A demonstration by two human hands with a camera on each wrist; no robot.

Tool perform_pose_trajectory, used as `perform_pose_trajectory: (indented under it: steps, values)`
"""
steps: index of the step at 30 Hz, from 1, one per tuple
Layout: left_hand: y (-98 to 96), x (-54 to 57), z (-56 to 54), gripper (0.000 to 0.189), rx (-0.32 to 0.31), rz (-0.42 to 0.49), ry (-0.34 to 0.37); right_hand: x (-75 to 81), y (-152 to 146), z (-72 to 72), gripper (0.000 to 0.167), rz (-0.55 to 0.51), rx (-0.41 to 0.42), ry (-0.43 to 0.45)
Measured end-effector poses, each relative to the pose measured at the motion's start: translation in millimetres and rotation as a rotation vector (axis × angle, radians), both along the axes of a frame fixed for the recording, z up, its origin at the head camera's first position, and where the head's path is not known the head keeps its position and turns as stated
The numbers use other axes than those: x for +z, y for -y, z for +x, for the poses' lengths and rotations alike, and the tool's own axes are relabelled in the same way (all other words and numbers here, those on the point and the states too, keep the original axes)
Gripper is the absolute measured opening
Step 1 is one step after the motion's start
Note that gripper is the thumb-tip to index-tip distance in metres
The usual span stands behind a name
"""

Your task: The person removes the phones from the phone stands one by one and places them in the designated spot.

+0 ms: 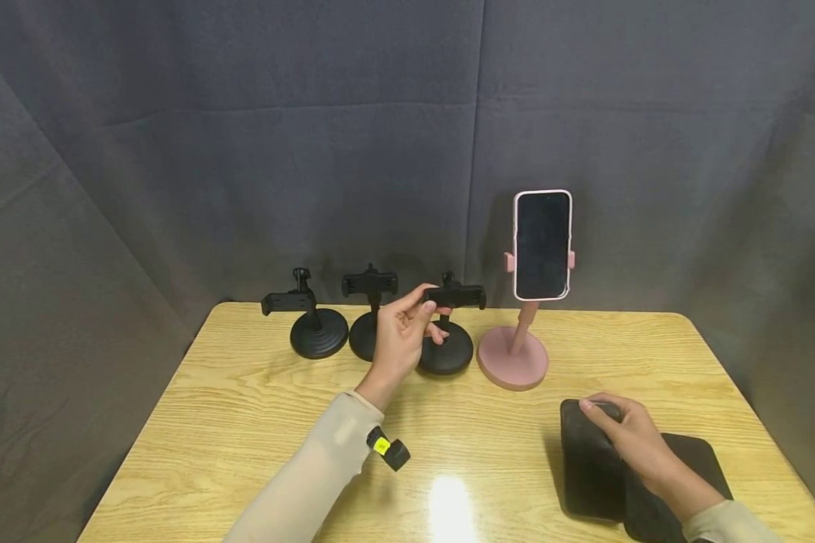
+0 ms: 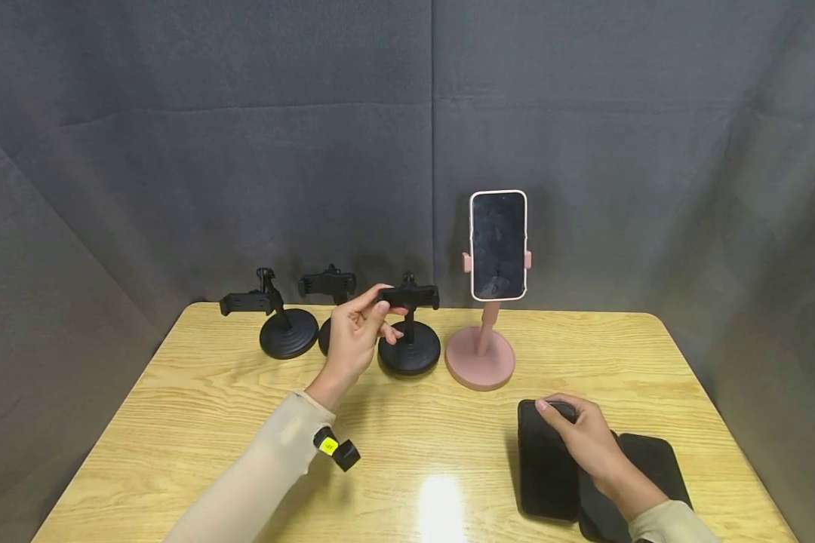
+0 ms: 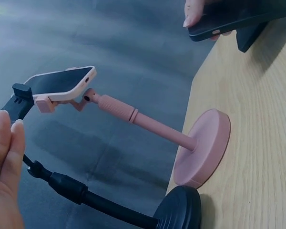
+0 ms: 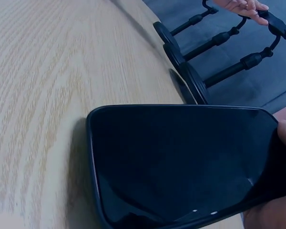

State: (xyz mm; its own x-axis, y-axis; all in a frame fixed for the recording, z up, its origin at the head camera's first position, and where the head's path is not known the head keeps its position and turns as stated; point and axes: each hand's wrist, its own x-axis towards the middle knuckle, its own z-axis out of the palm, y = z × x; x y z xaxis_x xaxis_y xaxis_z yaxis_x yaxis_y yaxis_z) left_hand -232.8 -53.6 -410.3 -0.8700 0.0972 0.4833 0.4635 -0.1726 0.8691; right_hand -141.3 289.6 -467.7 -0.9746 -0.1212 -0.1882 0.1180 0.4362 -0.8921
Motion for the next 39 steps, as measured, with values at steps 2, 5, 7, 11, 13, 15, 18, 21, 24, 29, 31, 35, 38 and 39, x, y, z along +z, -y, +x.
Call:
perform_pose_trajectory:
  steps: [2,5,7,11,13,15,18,21,24,29,31,35,38,39]
  values:
    - [0.1,-1.4,-1.6,0.031,0.002,0.006,0.003,-1.0,-0.3,-0.8,0.052,0.007,0.006,0.019]
    - [0.2,-4.0,-4.7,0.031,0.007,0.011,0.003,-3.0,-1.3,-1.7,0.054,0.020,0.018,0.043]
    - [0.3,-5.5,-6.7,0.031,0.014,0.016,0.005,-4.7,-2.2,-2.8,0.056,0.030,0.032,0.053]
    - [0.8,-6.9,-8.8,0.032,0.025,0.012,0.014,-7.6,-4.2,-6.5,0.061,0.027,0.054,0.086]
    - [1.1,-7.6,-9.2,0.033,0.027,0.009,0.021,-9.1,-3.7,-8.4,0.061,0.016,0.042,0.103]
    - [1.5,-8.3,-9.5,0.033,0.026,0.008,0.028,-10.3,-4.3,-10.5,0.061,-0.003,0.053,0.117]
    - [1.9,-9.3,-10.0,0.034,0.028,0.001,0.035,-11.6,-5.6,-12.4,0.058,-0.038,0.083,0.142]
    - [2.0,-10.1,-9.8,0.034,0.038,-0.013,0.046,-12.6,-9.3,-15.4,0.055,-0.073,0.136,0.160]
    - [2.2,-11.5,-9.2,0.035,0.046,-0.027,0.059,-13.7,-13.5,-17.7,0.052,-0.090,0.154,0.184]
    - [2.8,-13.5,-8.8,0.035,0.042,-0.032,0.060,-16.8,-21.2,-18.6,0.049,0.009,0.172,0.114]
    - [3.0,-14.2,-9.2,0.035,0.038,-0.029,0.057,-17.3,-22.6,-18.2,0.047,0.043,0.175,0.082]
    - [3.3,-14.8,-9.7,0.035,0.041,-0.031,0.050,-18.3,-25.0,-18.4,0.041,0.066,0.203,0.038]
    - [3.4,-14.4,-9.3,0.035,0.045,-0.036,0.044,-19.5,-26.8,-19.5,0.039,0.093,0.230,0.003]
    - [3.4,-14.1,-8.9,0.035,0.046,-0.036,0.044,-20.1,-27.5,-20.1,0.038,0.109,0.239,-0.016]
